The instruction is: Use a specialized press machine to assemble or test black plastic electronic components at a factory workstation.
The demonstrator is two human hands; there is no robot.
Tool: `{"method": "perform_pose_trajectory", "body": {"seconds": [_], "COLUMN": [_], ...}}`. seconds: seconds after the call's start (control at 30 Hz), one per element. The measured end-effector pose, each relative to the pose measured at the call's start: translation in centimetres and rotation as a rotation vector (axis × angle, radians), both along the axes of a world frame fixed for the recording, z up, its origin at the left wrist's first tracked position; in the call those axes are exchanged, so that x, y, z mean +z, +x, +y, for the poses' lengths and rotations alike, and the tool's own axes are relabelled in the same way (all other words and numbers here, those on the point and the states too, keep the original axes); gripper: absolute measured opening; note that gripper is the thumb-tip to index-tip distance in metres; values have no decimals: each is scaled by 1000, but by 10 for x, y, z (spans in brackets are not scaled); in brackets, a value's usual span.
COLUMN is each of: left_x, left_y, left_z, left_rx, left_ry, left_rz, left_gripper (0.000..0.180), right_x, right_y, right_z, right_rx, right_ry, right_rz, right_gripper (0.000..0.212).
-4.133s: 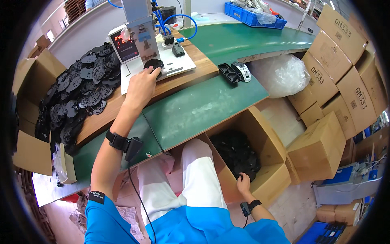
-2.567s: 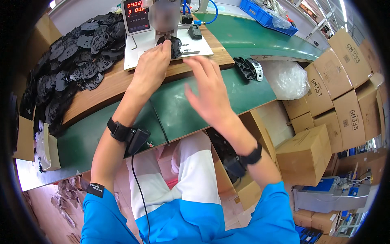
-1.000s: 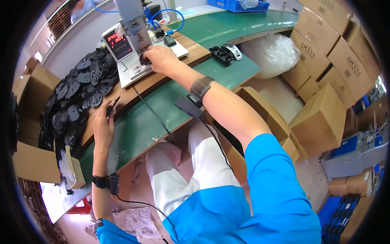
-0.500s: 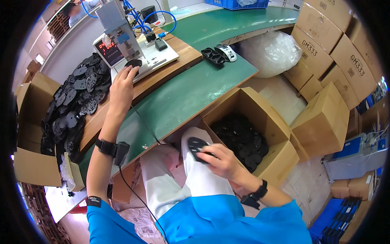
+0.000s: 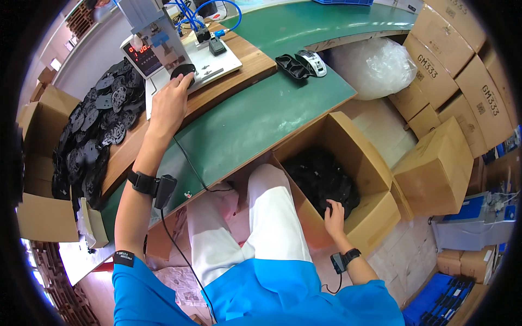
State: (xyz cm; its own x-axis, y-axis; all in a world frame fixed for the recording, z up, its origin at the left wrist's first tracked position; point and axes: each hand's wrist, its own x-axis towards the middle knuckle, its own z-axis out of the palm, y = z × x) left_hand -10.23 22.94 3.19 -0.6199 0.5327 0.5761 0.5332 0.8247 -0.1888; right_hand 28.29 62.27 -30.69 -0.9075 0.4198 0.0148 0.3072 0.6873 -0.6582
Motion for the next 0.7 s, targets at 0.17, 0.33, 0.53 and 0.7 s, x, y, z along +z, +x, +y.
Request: {"method": "perform_pose_trajectory", "body": {"seconds": [0.17,0.33,0.53,0.7], "left_x": [0,-2,-6,-4], "left_y": [1,3,5,3], "left_z": [3,2,-2,-3], "left_rx": [-6,-5,-37,-25], "left_ry": [12,22,122,129], "left_rz": [3,35,35,-28], "left_gripper": [43,43,42,38], "right_x": [-38,-20,147,259], "right_y": [-7,-25,-84,-100], "right_z": [-6,-37,-110,-175], "right_rx": [32,74,310,554], "right_ry": [-14,74,-253,-468], "right_rz": [-111,-38,274,421], "right_gripper": [36,42,30,27]}}
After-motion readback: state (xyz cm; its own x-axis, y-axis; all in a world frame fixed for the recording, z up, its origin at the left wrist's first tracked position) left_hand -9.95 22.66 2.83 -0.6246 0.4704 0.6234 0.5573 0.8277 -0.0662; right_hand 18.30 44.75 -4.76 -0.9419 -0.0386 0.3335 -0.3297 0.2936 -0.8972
